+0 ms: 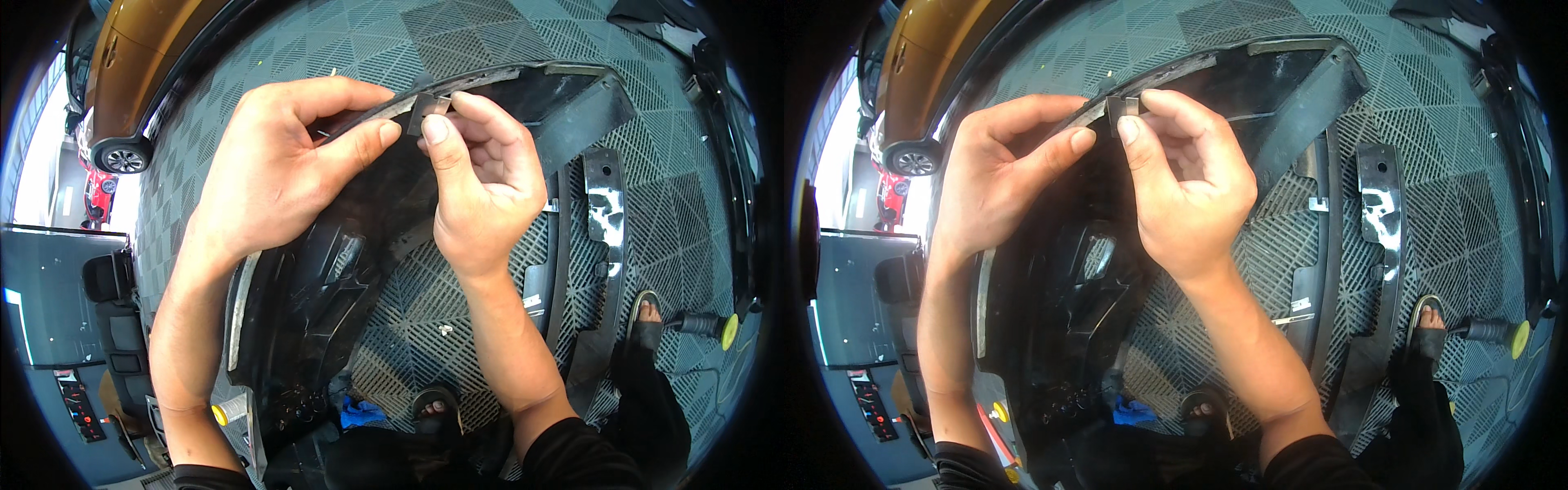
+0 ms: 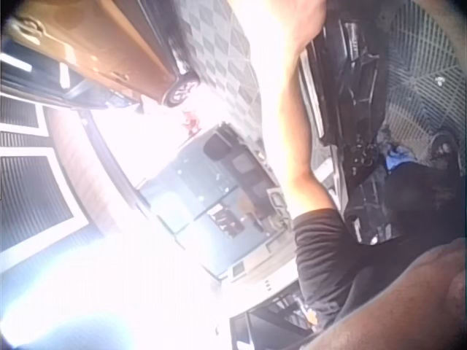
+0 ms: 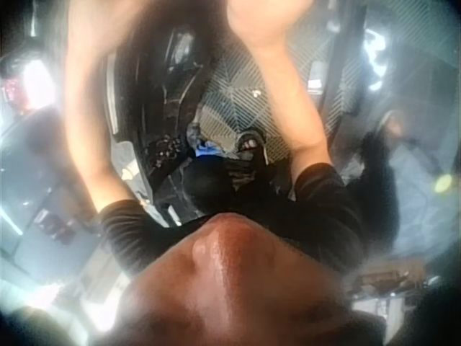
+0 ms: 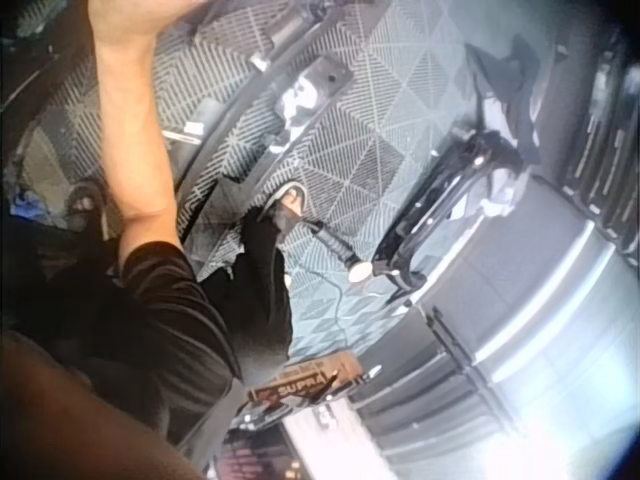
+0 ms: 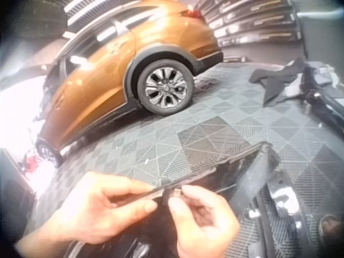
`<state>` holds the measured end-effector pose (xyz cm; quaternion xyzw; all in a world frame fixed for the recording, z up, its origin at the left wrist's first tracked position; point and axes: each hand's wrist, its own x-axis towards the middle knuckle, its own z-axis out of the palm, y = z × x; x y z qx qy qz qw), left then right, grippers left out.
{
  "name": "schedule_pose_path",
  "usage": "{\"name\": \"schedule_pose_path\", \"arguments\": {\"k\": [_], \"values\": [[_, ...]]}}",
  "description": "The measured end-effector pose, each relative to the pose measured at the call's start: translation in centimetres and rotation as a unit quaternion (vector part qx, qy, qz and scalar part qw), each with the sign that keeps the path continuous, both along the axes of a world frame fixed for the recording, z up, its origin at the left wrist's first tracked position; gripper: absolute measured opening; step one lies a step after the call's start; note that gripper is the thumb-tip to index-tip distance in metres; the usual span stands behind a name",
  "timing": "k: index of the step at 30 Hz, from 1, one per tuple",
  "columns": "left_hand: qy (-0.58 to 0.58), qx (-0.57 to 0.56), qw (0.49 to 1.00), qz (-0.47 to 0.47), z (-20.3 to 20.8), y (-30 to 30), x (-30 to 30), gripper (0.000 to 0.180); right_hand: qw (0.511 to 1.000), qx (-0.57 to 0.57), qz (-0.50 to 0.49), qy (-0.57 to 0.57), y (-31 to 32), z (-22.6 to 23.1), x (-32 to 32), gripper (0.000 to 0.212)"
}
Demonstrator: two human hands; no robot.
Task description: The person removes adhesive residue from a black plastic car part, then uses a small metal tool to scrape and clean the edges. They continue to peel and scrape adhesive along the perimeter of the part.
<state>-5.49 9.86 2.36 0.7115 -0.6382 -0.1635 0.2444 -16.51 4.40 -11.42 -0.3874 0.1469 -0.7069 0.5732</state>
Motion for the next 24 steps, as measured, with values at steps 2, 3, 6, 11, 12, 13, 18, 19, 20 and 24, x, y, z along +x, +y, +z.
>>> {"name": "schedule_pose_path", "arguments": {"k": [2,3,6,11,12,13,18,19,20,24], "values": [[-0.008,-0.002,1.0,0.0,0.1,0.1,0.1,0.029,1.0,0.007,-0.015,-0.001,0.2,0.0,0.2,0.021],[-0.011,-0.003,1.0,-0.001,0.0,0.1,0.1,0.028,1.0,0.001,-0.028,0.007,0.1,-0.2,0.4,0.022],[0.012,-0.008,1.0,0.005,-0.2,0.1,0.1,0.027,0.998,-0.009,-0.055,0.01,0.2,-0.2,0.8,0.022],[0.021,0.016,1.0,0.012,0.2,0.1,0.0,0.027,0.994,-0.035,-0.099,0.028,-0.2,-0.4,1.1,0.02],[0.031,0.025,0.999,0.017,0.2,0.1,0.0,0.027,0.992,-0.04,-0.112,0.034,-0.3,-0.5,1.2,0.019],[0.044,0.02,0.999,0.014,0.1,0.1,0.1,0.027,0.99,-0.046,-0.126,0.041,-0.4,-0.5,1.3,0.019],[0.069,0.029,0.997,0.019,0.1,0.4,0.3,0.026,0.983,-0.037,-0.163,0.078,0.2,-0.1,1.7,0.017],[0.071,0.028,0.997,0.017,0.1,0.4,0.3,0.026,0.981,-0.04,-0.171,0.082,0.2,-0.1,1.8,0.017],[0.073,0.028,0.997,0.015,0.1,0.3,0.3,0.026,0.984,-0.023,-0.163,0.065,0.3,0.0,1.9,0.017],[0.076,0.016,0.997,0.003,-0.2,0.3,0.5,0.027,0.985,-0.018,-0.165,0.047,0.0,0.0,2.2,0.016]]}}
